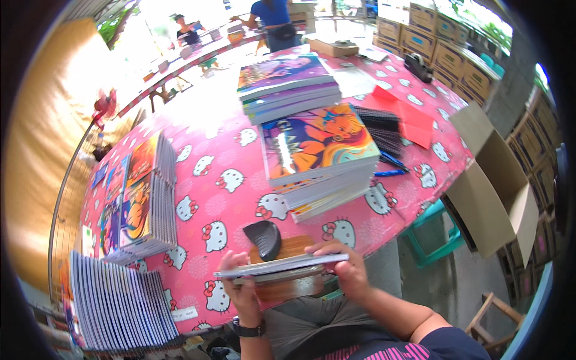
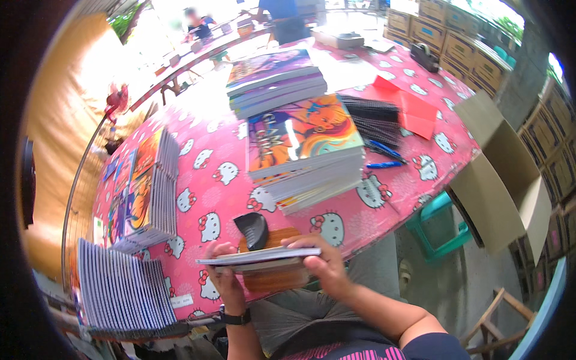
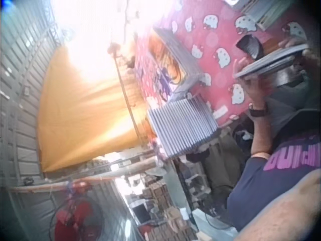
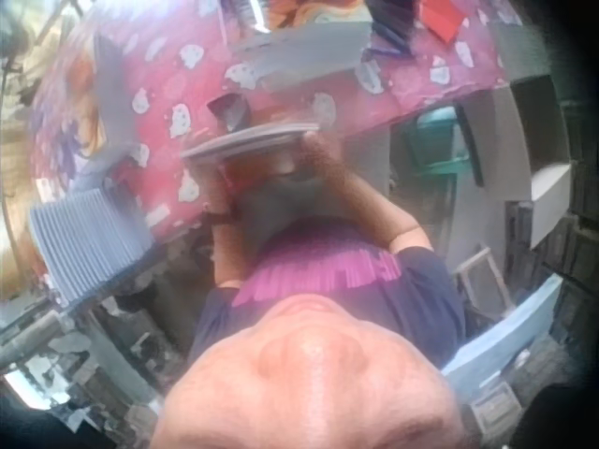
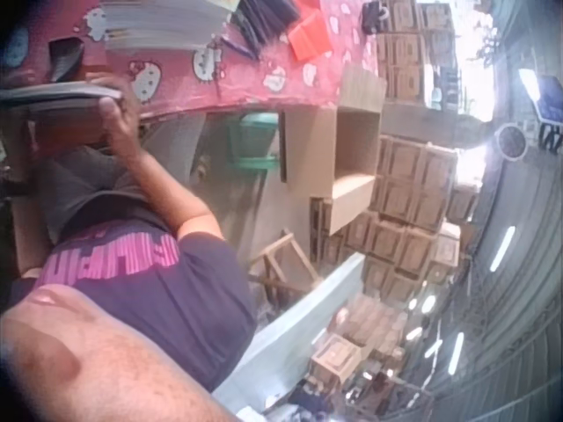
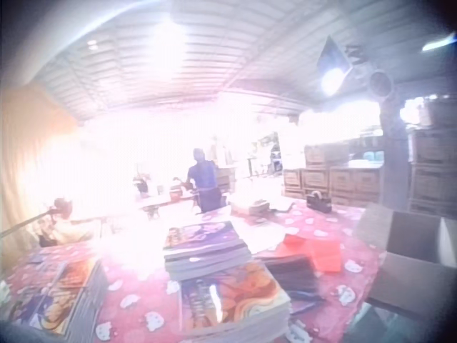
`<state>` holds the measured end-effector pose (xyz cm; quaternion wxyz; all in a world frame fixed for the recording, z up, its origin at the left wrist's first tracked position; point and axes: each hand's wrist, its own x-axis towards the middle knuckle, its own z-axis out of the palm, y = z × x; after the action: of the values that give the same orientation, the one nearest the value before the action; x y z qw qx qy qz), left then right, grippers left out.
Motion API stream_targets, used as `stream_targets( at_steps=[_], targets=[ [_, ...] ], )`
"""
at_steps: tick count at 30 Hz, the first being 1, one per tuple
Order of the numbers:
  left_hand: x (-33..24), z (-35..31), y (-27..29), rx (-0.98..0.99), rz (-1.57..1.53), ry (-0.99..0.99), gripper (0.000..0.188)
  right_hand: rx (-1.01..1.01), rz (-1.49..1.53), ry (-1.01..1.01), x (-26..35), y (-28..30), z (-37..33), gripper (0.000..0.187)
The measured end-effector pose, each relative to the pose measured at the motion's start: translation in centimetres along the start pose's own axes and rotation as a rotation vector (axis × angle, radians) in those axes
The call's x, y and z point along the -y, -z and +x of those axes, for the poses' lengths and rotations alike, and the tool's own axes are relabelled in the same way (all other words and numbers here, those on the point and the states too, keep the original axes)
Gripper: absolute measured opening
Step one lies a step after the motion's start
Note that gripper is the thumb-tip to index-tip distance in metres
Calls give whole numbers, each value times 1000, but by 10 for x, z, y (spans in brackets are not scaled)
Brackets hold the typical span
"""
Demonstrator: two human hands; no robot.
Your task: The person threads a black spiral spine through the holes on the edge of a notebook by hand and stacks the finished notebook on top of others on a table.
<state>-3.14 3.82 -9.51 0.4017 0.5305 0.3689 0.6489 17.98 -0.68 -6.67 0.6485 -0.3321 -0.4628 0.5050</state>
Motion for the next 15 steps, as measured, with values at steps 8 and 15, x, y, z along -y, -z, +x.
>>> stream_targets(
  at_steps=[8, 15],
  targets=[
    [-9, 26, 22, -208, -23, 107, 45, 95, -232, 300, 38, 1, 19, 16],
    [-32, 31, 1, -168, -145, 139, 32, -412, -1465, -32, 12, 188, 75, 21]
  ],
)
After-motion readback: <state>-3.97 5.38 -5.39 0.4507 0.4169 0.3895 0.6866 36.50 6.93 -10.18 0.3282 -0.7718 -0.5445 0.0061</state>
